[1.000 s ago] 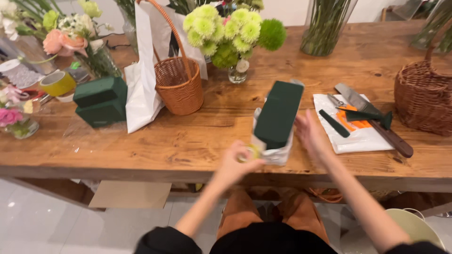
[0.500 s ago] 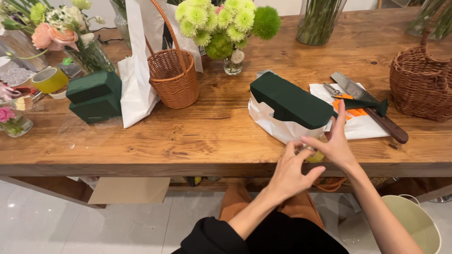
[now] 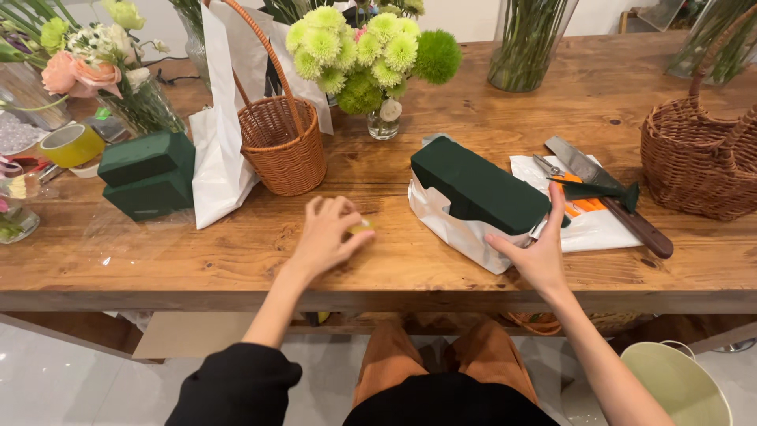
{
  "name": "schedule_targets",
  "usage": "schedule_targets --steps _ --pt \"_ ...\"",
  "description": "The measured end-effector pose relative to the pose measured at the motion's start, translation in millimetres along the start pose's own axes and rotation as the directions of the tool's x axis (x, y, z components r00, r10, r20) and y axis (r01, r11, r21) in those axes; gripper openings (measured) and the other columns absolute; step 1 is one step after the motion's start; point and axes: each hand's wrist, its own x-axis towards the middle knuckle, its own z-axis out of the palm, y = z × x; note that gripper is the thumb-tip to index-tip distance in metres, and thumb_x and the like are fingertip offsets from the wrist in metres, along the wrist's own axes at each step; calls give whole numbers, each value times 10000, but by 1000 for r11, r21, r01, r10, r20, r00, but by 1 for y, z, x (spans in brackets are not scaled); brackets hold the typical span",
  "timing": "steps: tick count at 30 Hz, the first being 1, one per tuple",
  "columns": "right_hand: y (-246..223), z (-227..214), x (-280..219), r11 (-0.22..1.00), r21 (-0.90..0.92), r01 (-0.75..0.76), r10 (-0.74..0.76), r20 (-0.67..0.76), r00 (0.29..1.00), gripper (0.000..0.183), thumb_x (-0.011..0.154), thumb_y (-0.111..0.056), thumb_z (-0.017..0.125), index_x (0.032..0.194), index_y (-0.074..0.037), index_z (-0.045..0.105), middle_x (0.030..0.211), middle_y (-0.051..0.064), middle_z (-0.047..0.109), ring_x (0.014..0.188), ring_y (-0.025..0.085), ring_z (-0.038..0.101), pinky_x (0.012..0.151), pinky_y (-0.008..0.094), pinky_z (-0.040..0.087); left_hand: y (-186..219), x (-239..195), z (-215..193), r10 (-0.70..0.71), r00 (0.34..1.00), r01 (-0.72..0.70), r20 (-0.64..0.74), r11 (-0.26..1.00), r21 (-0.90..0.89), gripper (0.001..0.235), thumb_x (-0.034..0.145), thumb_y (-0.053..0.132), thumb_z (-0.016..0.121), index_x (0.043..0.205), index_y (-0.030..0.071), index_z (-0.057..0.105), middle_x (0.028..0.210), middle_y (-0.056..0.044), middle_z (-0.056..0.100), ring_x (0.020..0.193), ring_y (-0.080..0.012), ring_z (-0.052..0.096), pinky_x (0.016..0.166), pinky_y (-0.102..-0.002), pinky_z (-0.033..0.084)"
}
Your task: The person wraps a rectangular green floral foam block with white paper and secures it with tape. They then trim the excess paper with scissors and place the wrapped foam into a wicker basket, securing it with additional tape.
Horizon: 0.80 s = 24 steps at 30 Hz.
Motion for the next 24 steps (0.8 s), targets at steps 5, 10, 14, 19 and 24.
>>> schedule_targets --steps 5,10,14,19,24 --pt "2 2 0 1000 -10 -12 12 -23 1000 1312 546 -193 933 1600 -160 151 1629 306 62 1519 441 125 1245 534 80 -20 43 36 -113 993 113 -17 993 -21 375 925 557 600 910 186 655 1095 -13 522 1086 -254 541 1055 -560 336" --pt "5 0 5 1000 -10 19 -19 -46 999 1297 526 -154 924 1590 -170 184 1620 297 139 1507 427 176 1245 509 114 -15 86 67 -202 978 202 -54 979 -14 341 882 539 647 922 200 665 1118 3 483 1103 -249 502 989 -531 364" --pt "6 -4 8 1000 -9 -9 8 -40 999 1280 498 -165 944 1570 -177 245 1570 265 286 1495 373 257 1245 474 153 -15 109 89 -198 978 195 -64 980 -39 324 867 518 675 934 200 672 1173 -12 493 1125 -271 517 961 -542 385" --pt "5 -7 14 999 -19 -35 35 -10 999 1288 460 -161 961 1558 -200 287 1490 230 438 1466 344 340 1241 465 200 -27 129 80 -158 987 161 34 979 -127 350 862 510 700 970 178 682 1247 -16 512 1187 -276 536 1013 -553 364" --pt "14 -35 49 995 -99 -20 47 284 958 1451 396 -171 984 1599 -244 177 1609 296 202 1532 379 130 1246 502 89 -15 122 39 -73 948 247 311 785 -569 369 636 384 848 625 115 595 1192 -128 711 1081 -364 659 890 -465 466"
